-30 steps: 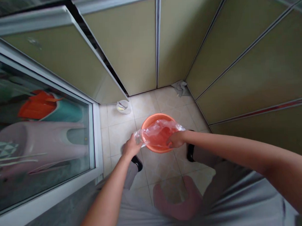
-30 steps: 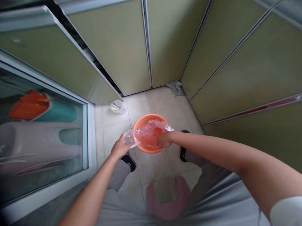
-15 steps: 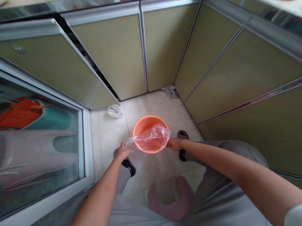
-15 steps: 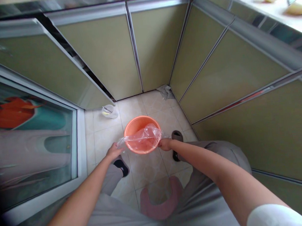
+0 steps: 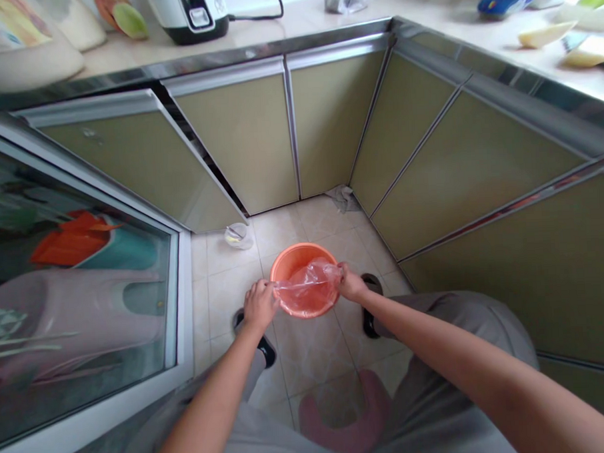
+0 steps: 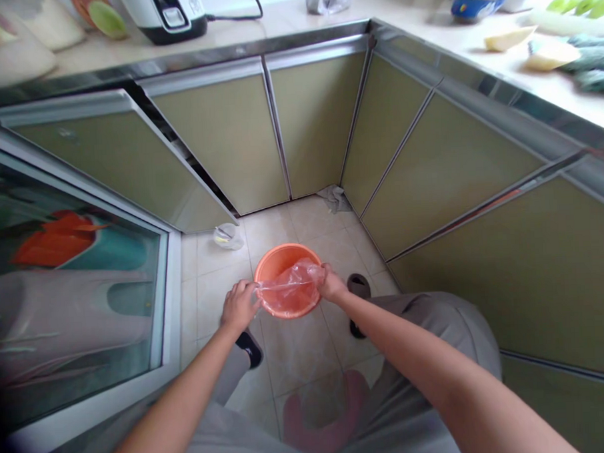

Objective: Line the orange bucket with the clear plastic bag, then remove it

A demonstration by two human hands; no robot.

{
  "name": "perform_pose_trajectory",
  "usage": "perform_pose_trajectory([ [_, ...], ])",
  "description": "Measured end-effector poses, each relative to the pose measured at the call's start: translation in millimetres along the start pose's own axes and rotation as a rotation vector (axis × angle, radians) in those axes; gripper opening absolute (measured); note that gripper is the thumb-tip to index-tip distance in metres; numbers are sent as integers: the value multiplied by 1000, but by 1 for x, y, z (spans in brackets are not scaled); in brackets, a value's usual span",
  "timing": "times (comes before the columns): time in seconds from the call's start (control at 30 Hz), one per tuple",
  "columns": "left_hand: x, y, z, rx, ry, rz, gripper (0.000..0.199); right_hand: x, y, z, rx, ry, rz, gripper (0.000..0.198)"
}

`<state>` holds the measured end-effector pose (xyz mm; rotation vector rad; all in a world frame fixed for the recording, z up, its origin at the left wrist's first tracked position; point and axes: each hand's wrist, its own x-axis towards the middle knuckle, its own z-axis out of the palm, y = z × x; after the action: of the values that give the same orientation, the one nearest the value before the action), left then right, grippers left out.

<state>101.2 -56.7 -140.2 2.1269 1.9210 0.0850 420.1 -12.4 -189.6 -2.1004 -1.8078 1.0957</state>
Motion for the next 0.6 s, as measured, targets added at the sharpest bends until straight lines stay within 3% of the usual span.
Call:
perform_pose_trajectory([
  [0.1,13,-1,12,33,1,-53,23,0,-1,15,92,89,82,65],
  [0.27,37,-19,22,-113,23,-104,20,9,-1,20,150,278,3,58],
  [0.47,70,-43,32,-462,6,-329,31,35,-1,11,191,350,-91,40],
  [0.6,89,-60,47,-610,20,-414,38,58,4,5,235,328,-146,47],
])
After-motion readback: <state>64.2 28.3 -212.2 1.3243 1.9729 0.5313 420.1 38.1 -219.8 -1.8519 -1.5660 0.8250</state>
